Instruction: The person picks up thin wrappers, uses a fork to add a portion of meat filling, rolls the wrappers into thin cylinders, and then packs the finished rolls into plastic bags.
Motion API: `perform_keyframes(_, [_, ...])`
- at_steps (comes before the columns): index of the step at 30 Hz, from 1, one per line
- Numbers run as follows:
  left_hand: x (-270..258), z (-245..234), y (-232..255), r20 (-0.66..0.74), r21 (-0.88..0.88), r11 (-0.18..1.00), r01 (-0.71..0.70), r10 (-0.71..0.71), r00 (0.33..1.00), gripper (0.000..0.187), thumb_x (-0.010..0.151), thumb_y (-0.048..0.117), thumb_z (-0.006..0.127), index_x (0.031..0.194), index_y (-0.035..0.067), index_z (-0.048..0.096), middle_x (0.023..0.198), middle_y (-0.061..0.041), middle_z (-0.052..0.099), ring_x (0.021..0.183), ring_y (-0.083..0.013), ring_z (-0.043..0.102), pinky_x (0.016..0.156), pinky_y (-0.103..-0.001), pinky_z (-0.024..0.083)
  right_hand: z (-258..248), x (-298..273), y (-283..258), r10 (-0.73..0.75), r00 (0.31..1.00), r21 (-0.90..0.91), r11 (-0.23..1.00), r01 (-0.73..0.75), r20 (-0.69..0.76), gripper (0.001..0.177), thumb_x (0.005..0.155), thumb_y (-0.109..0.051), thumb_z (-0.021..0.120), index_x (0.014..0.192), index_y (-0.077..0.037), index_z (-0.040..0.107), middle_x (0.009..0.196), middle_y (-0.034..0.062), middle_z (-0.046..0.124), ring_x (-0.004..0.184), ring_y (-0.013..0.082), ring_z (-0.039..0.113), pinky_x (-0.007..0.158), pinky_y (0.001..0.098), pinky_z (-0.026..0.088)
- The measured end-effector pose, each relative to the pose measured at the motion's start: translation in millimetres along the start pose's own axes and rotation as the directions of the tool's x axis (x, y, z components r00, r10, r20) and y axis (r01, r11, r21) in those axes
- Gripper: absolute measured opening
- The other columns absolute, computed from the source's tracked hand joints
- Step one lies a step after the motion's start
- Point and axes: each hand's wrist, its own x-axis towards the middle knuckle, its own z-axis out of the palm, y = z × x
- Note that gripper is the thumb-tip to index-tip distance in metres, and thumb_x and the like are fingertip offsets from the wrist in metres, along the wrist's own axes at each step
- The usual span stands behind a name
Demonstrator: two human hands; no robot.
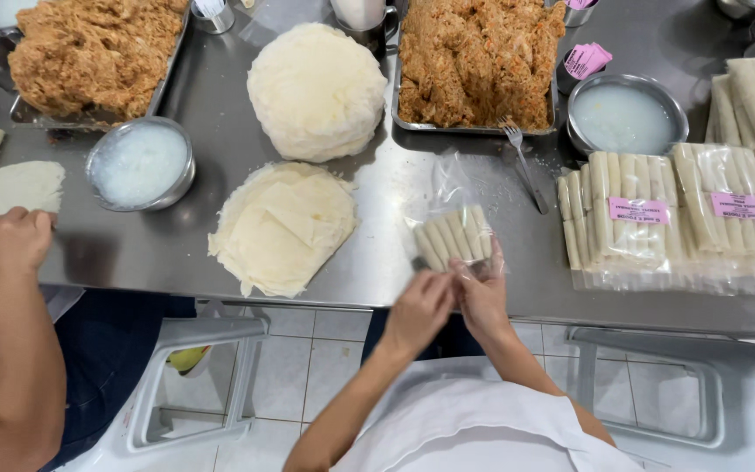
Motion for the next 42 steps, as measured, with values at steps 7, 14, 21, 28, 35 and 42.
perform_keyframes(7, [17.3,17.5,19.0,-0.024,0.212,0.963,-0.167,0.176,0.984,0.023,0.090,0.023,0.070,0.112,0.015,0.072,0.102,-0.004,0.064,0.097,-0.0236,0.068,0.082,-0.031,0.061,-21.9,19.8,26.4,0.084,0.987,-0.090,0.993,-0.073,0.134,0.067,0.107,-0.003,0.048,0.171,-0.006,0.026,0.165,0.0291,0.043,0.146,0.0382,0.051,0.120,0.0449,0.047])
perform_keyframes(14, [16.7,-21.2,47.5,-0.128,-0.044,0.998,-0.048,0.042,0.991,0.017,0.097,0.016,0.072,0.112,0.012,0.077,0.095,-0.003,0.067,0.088,-0.0201,0.072,0.076,-0.028,0.063,47.9,-25.5,-74.8,0.192,0.981,0.008,0.981,-0.192,-0.025,0.086,0.101,-0.005,0.067,0.169,-0.022,0.018,0.161,0.0212,0.042,0.139,0.0379,0.056,0.112,0.0552,0.054])
perform_keyframes(21, [-12.4,-15.4,27.2,0.006,-0.125,0.992,-0.007,0.008,1.000,0.028,0.093,0.009,0.073,0.121,0.012,0.077,0.093,-0.004,0.067,0.086,-0.0231,0.072,0.073,-0.033,0.063,27.4,4.2,-41.6,0.182,0.982,0.002,0.983,-0.182,0.059,0.095,0.094,-0.001,0.072,0.169,-0.030,0.021,0.161,0.0245,0.041,0.137,0.0413,0.057,0.110,0.0605,0.054])
perform_keyframes(28, [35.1,-52.2,45.7,0.067,-0.652,0.750,0.111,-0.089,0.994,0.023,0.093,0.015,0.081,0.112,0.003,0.074,0.100,-0.013,0.073,0.100,-0.0332,0.075,0.085,-0.039,0.062,13.9,10.9,-29.2,0.248,0.969,-0.138,0.959,-0.248,-0.024,0.097,0.100,-0.019,0.072,0.172,-0.025,0.008,0.170,0.0288,0.032,0.153,0.0445,0.041,0.120,0.0576,0.047])
perform_keyframes(35, [42.9,11.5,-68.6,0.214,0.006,0.988,0.156,-0.153,0.965,0.064,0.111,0.046,0.048,0.158,0.004,0.050,0.160,-0.023,0.051,0.151,-0.0469,0.041,0.124,-0.061,0.029,-75.0,39.6,-3.1,0.068,0.955,-0.944,0.187,0.271,0.288,0.083,0.100,-0.054,0.057,0.168,-0.012,0.036,0.124,0.0220,0.069,0.114,0.0385,0.066,0.094,0.0525,0.052])
perform_keyframes(42, [0.8,42.7,41.0,-0.072,-0.224,0.956,-0.189,0.177,0.982,0.057,0.086,0.051,0.079,0.125,0.011,0.069,0.104,-0.008,0.055,0.094,-0.0305,0.059,0.086,-0.043,0.055,-103.1,59.8,44.3,-0.125,0.689,-0.701,-0.116,0.704,0.713,0.066,0.109,-0.026,0.055,0.165,0.001,0.032,0.172,0.0219,0.031,0.160,0.0401,0.024,0.129,0.0458,0.029])
